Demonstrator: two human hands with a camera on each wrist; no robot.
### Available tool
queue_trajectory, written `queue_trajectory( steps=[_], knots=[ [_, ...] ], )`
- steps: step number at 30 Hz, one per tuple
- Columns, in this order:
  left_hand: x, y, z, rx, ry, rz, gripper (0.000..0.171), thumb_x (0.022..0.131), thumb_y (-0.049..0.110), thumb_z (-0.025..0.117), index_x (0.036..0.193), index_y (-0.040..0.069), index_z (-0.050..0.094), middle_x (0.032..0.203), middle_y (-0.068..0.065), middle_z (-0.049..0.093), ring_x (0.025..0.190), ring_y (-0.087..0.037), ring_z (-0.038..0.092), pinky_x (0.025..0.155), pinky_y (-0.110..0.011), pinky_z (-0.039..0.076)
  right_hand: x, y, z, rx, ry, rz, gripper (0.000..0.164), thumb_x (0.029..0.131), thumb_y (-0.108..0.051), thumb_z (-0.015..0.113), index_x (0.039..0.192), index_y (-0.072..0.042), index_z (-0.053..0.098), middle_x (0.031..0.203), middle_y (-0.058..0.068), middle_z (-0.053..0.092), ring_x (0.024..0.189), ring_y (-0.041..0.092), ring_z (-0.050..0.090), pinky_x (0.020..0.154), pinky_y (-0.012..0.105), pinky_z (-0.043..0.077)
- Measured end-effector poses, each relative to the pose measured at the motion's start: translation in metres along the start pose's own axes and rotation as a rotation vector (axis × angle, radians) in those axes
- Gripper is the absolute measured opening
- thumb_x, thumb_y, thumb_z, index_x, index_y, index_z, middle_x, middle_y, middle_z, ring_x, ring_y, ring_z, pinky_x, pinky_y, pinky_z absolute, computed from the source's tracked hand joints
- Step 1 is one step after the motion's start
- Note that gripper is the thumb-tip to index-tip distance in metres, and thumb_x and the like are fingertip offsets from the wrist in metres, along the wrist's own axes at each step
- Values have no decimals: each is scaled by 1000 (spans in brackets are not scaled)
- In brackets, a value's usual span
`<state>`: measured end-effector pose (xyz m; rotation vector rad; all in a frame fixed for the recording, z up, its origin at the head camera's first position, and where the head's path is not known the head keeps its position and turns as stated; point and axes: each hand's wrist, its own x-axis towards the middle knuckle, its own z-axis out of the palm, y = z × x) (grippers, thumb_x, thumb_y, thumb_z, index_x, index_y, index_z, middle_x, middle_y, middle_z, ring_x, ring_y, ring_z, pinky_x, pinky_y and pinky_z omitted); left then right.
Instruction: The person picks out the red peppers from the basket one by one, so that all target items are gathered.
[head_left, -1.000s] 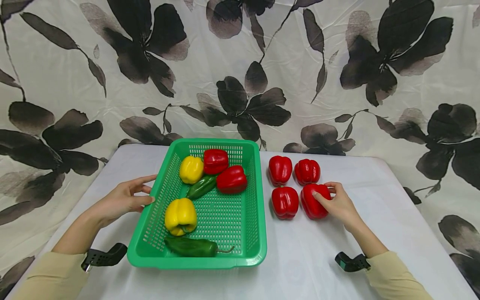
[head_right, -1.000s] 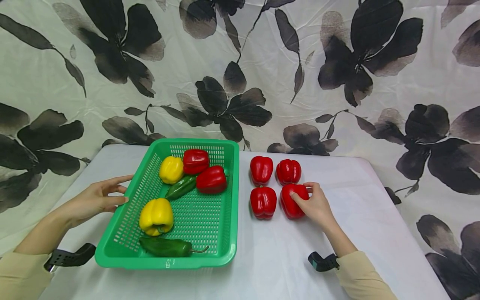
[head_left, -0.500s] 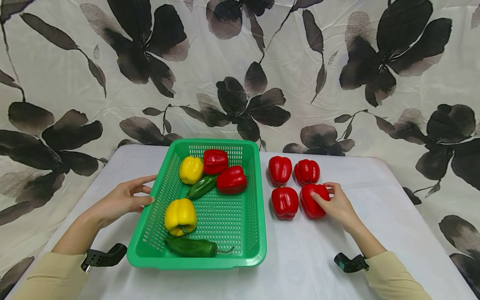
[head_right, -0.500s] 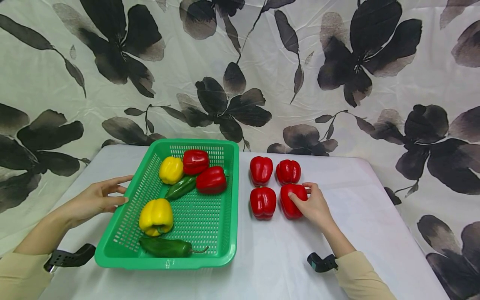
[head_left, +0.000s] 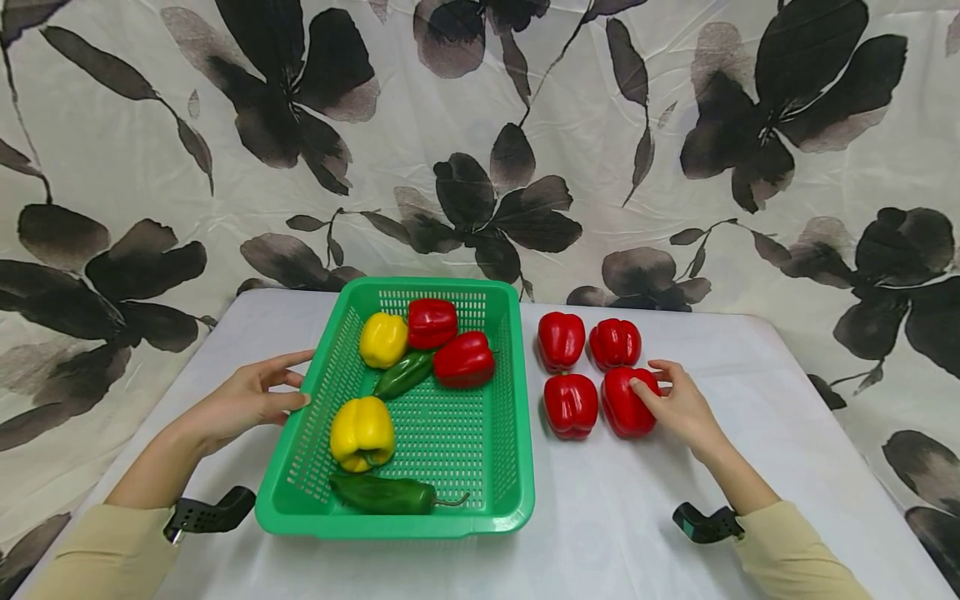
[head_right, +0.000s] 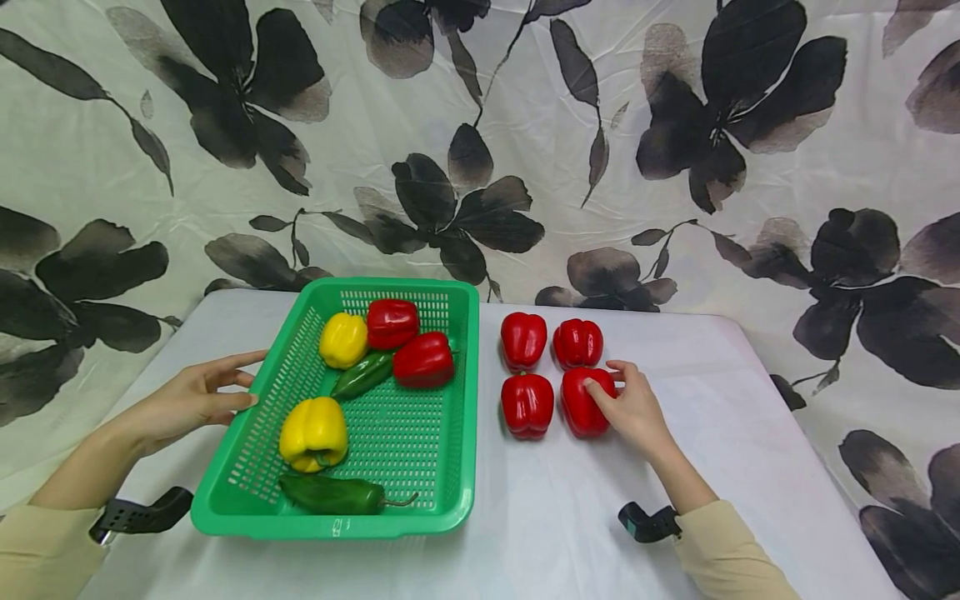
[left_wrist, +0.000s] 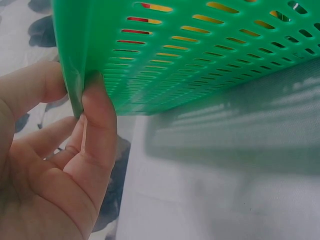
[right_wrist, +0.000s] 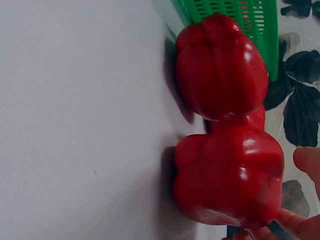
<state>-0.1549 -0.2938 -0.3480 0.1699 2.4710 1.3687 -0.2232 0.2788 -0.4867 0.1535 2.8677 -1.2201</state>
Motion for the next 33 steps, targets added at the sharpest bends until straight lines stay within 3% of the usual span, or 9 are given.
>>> queue_trajectory(
  steps=[7,15,20,26,29,33],
  knots=[
    [0,1,0,3,1,3,72,87,16,60,146,4,21,116,-26,46,84,-24,59,72,-34,55,6,3,-3,-23,35,-35,84,74,-70,55,135,-15,36,128,12,45,111,33,47,69,43,55],
    [0,0,0,-18,-11,2,72,88,15,60,146,4,19,116,-26,45,84,-23,60,72,-33,54,14,1,-3,-48,87,-133,78,74,-74,47,130,-20,43,125,2,49,109,25,50,75,46,54],
    [-1,0,0,-36,-19,6,73,88,15,60,146,3,18,118,-27,43,83,-20,61,72,-33,55,19,1,-4,-66,125,-175,72,76,-70,50,129,-22,45,123,0,50,109,24,50,83,49,50],
    [-1,0,0,-37,-20,5,73,88,15,60,147,3,18,117,-27,44,82,-20,61,72,-33,54,26,0,-4,-59,139,-180,68,77,-65,56,129,-25,44,125,-2,50,111,23,49,83,50,50],
    [-1,0,0,-34,-20,6,73,88,16,60,146,3,18,117,-27,44,82,-20,61,72,-33,54,26,-9,-6,-53,143,-191,65,78,-65,55,130,-28,44,125,-3,50,110,23,50,80,47,52],
    [-1,0,0,-32,-20,6,73,88,15,60,146,3,18,117,-26,44,83,-20,60,72,-33,54,5,-52,-19,-21,93,-179,60,84,-53,57,133,-21,41,129,5,49,113,29,50,76,45,54]
  ],
)
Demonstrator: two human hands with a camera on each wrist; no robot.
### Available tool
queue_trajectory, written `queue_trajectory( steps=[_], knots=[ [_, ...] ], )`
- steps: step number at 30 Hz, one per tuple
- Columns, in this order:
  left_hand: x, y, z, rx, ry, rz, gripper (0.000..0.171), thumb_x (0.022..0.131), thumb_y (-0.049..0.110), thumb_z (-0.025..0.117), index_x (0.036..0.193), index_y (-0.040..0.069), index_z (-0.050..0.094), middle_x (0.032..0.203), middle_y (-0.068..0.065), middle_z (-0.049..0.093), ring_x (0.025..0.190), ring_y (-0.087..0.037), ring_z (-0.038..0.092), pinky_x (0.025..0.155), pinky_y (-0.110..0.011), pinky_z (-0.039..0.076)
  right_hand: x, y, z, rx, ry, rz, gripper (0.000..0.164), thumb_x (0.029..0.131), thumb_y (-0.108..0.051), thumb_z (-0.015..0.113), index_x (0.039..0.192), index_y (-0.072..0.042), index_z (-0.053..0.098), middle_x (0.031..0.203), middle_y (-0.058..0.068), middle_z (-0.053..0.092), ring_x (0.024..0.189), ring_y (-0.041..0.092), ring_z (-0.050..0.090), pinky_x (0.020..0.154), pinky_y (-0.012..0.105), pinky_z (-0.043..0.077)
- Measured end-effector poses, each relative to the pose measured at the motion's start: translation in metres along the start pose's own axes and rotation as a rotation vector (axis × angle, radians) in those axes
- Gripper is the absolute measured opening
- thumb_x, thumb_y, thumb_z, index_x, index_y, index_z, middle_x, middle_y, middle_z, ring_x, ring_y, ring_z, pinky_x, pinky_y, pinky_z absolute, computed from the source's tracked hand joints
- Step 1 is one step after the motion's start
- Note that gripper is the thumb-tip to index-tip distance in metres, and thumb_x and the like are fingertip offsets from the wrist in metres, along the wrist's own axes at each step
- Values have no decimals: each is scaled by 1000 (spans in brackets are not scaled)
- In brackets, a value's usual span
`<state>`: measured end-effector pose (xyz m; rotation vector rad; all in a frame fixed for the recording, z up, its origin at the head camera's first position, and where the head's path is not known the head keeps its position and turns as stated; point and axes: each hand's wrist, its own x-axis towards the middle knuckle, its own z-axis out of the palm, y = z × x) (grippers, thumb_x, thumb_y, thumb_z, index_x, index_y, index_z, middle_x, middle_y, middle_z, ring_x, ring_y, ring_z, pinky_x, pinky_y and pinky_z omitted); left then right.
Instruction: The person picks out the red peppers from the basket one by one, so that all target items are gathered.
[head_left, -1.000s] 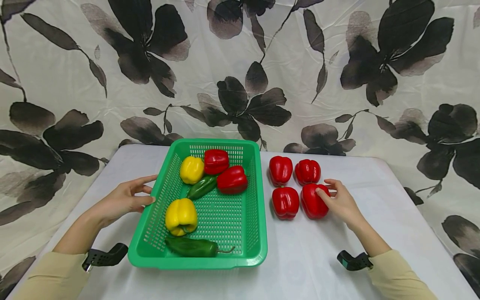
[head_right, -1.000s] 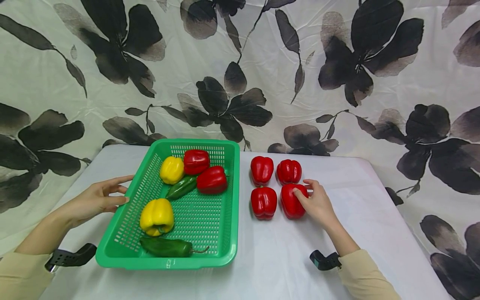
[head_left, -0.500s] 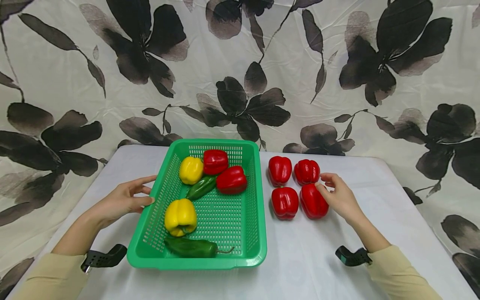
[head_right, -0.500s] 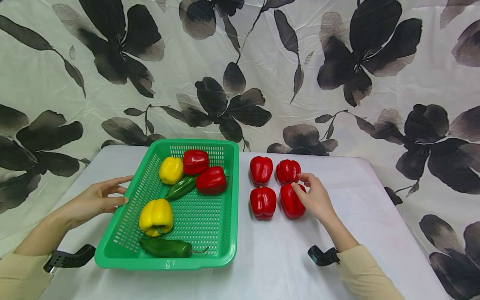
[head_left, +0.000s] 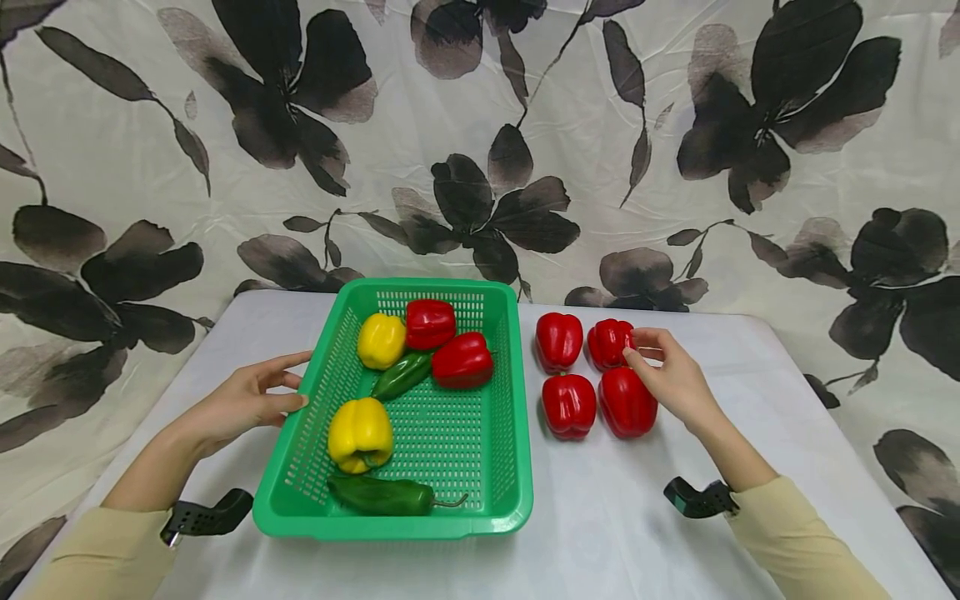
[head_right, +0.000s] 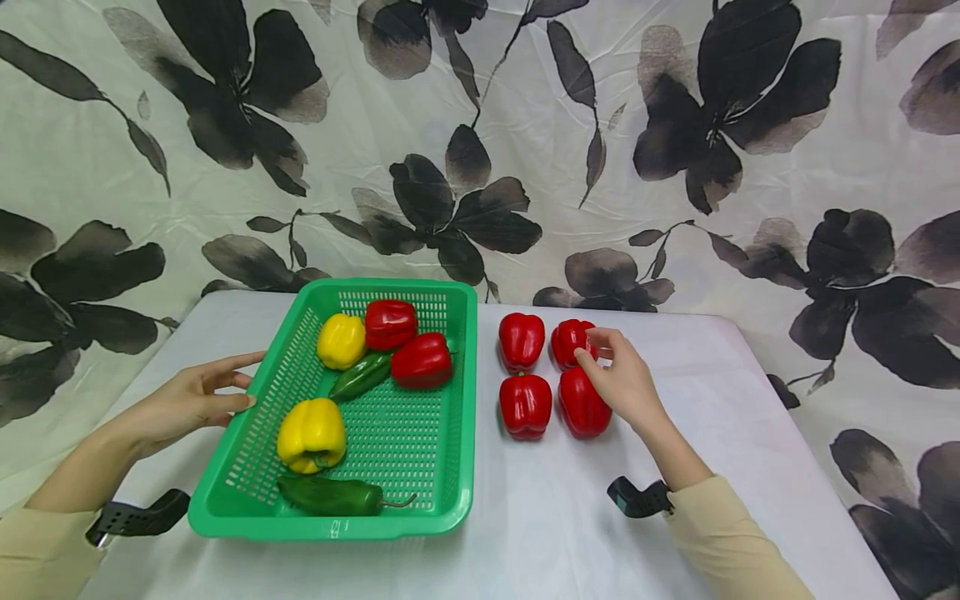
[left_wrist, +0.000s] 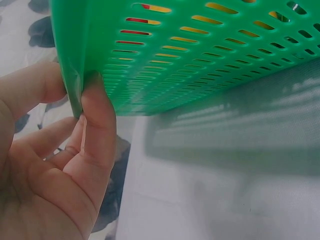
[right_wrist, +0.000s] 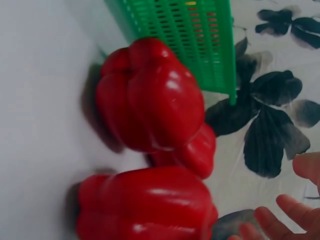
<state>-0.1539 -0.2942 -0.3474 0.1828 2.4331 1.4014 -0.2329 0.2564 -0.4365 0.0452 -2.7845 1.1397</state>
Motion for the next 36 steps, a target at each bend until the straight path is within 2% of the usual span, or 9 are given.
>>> queue_trajectory(
  steps=[4,8,10,13,18,20,25,28,36],
  knots=[
    [0,0,0,-2,-1,1,72,88,15,59,146,3,18,117,-26,43,84,-20,60,72,-33,54,-19,-61,-18,44,-52,18,56,88,-38,58,133,-11,40,130,12,47,115,33,48,72,40,55],
    [0,0,0,-1,0,0,73,88,16,60,146,3,18,117,-26,44,82,-20,60,71,-33,54,-28,-97,-26,78,-94,6,56,89,-36,58,134,-7,39,129,16,47,115,36,47,78,44,54],
    [0,0,0,-2,2,-1,73,88,15,60,146,3,19,117,-26,44,82,-20,60,71,-33,54,-29,-106,-26,97,-118,-14,58,89,-35,57,135,-7,38,129,19,46,116,38,46,83,49,50],
    [0,0,0,-2,3,-4,72,88,15,60,146,3,19,116,-26,44,82,-21,60,71,-33,54,-21,-102,-20,94,-108,-53,58,87,-42,57,136,-15,39,127,13,50,113,32,51,78,45,53],
    [1,-1,0,0,3,-6,73,88,16,60,146,4,18,117,-26,44,83,-20,60,71,-32,54,11,-68,-1,141,-145,-176,59,86,-44,59,138,-28,36,129,10,50,112,28,53,76,42,54],
    [1,-1,0,0,4,-5,73,88,15,60,146,4,19,117,-26,44,83,-20,60,71,-33,54,12,-76,-2,163,-182,-192,59,87,-41,59,140,-27,35,132,11,48,115,29,52,79,46,53],
    [1,-1,0,0,5,-5,73,88,15,60,146,4,19,116,-26,44,82,-21,60,72,-33,54,-7,-137,-18,177,-265,-153,59,88,-32,59,140,-18,34,135,12,45,121,33,47,86,48,49],
    [0,-1,0,1,5,-8,73,88,15,60,146,4,19,115,-25,44,83,-21,60,72,-33,54,-6,-154,-19,177,-306,-159,58,89,-28,58,140,-16,33,136,11,44,123,31,46,90,47,47],
    [1,-3,0,-1,4,-7,72,88,16,60,147,5,19,117,-26,44,84,-22,59,73,-33,54,3,-177,-8,213,-383,-197,59,90,-29,58,141,-18,32,139,7,41,124,27,45,94,47,44]
  ],
)
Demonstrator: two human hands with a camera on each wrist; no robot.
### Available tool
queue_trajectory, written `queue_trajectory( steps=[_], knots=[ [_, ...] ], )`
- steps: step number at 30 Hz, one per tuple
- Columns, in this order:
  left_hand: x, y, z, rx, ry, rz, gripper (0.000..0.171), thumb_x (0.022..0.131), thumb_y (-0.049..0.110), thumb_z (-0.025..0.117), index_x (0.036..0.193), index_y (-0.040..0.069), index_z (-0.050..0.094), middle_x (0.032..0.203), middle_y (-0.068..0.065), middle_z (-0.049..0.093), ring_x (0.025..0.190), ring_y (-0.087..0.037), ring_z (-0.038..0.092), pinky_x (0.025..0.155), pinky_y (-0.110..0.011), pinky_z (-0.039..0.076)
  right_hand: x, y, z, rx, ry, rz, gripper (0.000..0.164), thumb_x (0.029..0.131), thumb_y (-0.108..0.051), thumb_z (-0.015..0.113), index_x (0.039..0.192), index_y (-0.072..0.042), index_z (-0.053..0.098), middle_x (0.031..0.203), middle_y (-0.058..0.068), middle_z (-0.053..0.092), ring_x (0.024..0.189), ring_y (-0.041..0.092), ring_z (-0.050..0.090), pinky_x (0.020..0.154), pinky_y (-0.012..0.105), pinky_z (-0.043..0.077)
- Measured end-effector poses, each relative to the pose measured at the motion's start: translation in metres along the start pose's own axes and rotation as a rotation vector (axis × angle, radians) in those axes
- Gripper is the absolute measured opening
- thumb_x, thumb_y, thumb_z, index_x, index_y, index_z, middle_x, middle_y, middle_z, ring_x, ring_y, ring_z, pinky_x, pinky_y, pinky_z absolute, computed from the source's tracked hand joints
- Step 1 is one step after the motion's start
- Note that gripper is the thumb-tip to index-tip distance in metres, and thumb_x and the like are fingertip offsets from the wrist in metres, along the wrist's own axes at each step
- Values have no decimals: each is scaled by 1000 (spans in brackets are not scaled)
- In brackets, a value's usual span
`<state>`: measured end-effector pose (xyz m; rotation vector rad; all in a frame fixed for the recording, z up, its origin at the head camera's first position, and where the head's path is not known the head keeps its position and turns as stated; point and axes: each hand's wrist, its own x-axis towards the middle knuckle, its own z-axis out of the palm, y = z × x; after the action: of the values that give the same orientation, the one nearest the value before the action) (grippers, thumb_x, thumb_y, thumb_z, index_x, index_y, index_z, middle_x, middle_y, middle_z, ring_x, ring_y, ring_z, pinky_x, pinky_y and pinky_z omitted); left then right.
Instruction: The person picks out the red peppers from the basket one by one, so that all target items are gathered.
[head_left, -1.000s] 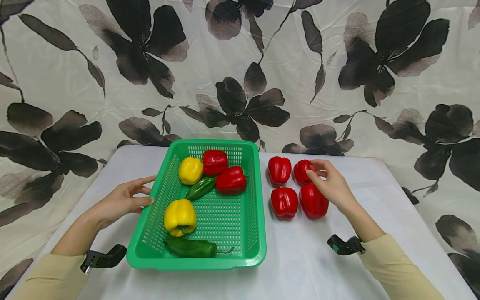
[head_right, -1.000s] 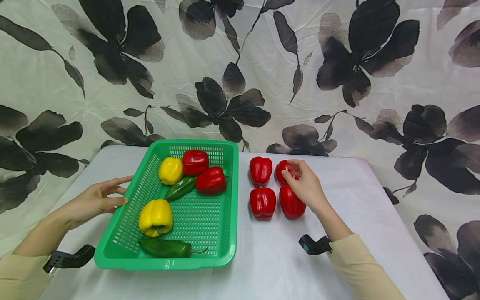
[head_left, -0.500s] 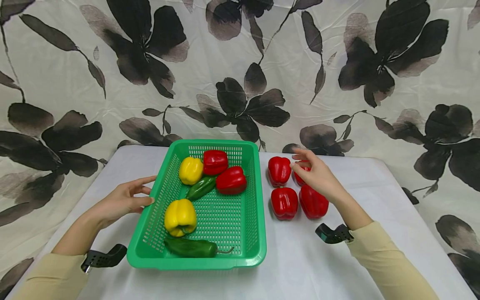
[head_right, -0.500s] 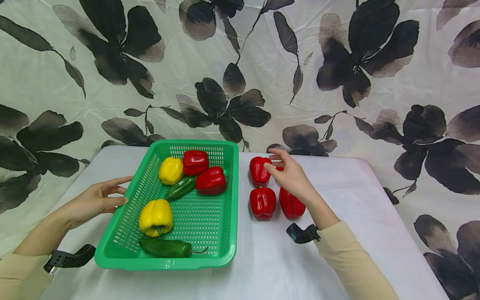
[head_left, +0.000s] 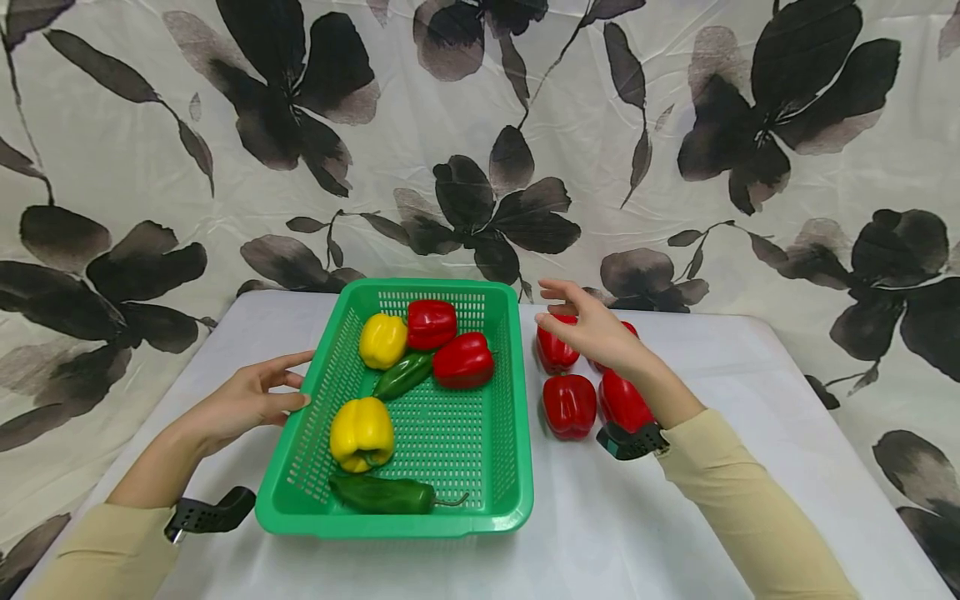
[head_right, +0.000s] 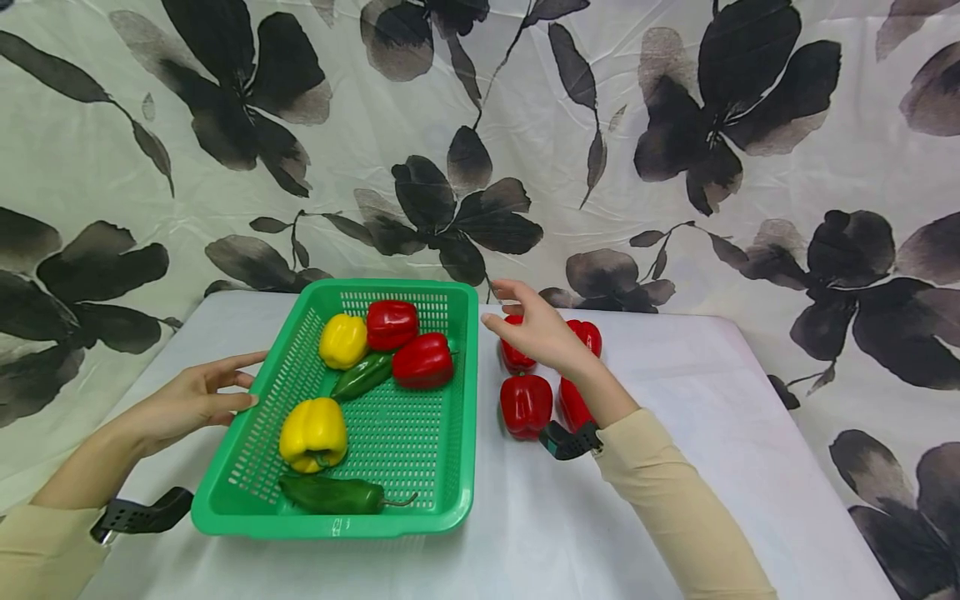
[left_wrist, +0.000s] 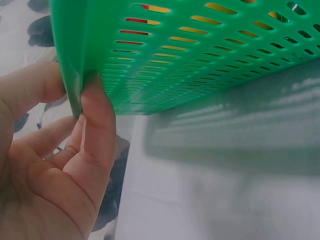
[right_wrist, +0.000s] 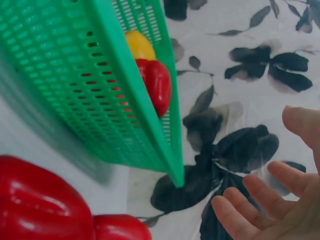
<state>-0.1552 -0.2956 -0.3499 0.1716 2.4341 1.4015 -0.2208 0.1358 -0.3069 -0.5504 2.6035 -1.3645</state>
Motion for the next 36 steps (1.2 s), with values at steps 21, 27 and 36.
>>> queue_trajectory(
  steps=[21,27,36],
  knots=[
    [-2,-1,1,8,12,-8,72,88,16,60,147,5,19,118,-26,44,85,-23,59,73,-34,54,43,-12,33,-84,-163,-89,66,87,-27,63,142,-11,31,140,8,40,126,26,42,98,39,43],
    [-2,-1,1,3,7,-6,72,88,16,60,147,5,20,117,-26,44,84,-22,59,73,-33,54,52,-12,43,-113,-236,-106,66,87,-27,62,143,-12,29,143,10,38,127,26,40,100,39,40],
    [-2,0,0,2,4,-4,72,88,16,60,147,5,20,117,-26,44,85,-23,59,73,-34,54,61,-17,51,-236,-315,-147,68,87,-28,62,143,-9,29,143,12,37,130,30,37,105,42,34]
  ],
)
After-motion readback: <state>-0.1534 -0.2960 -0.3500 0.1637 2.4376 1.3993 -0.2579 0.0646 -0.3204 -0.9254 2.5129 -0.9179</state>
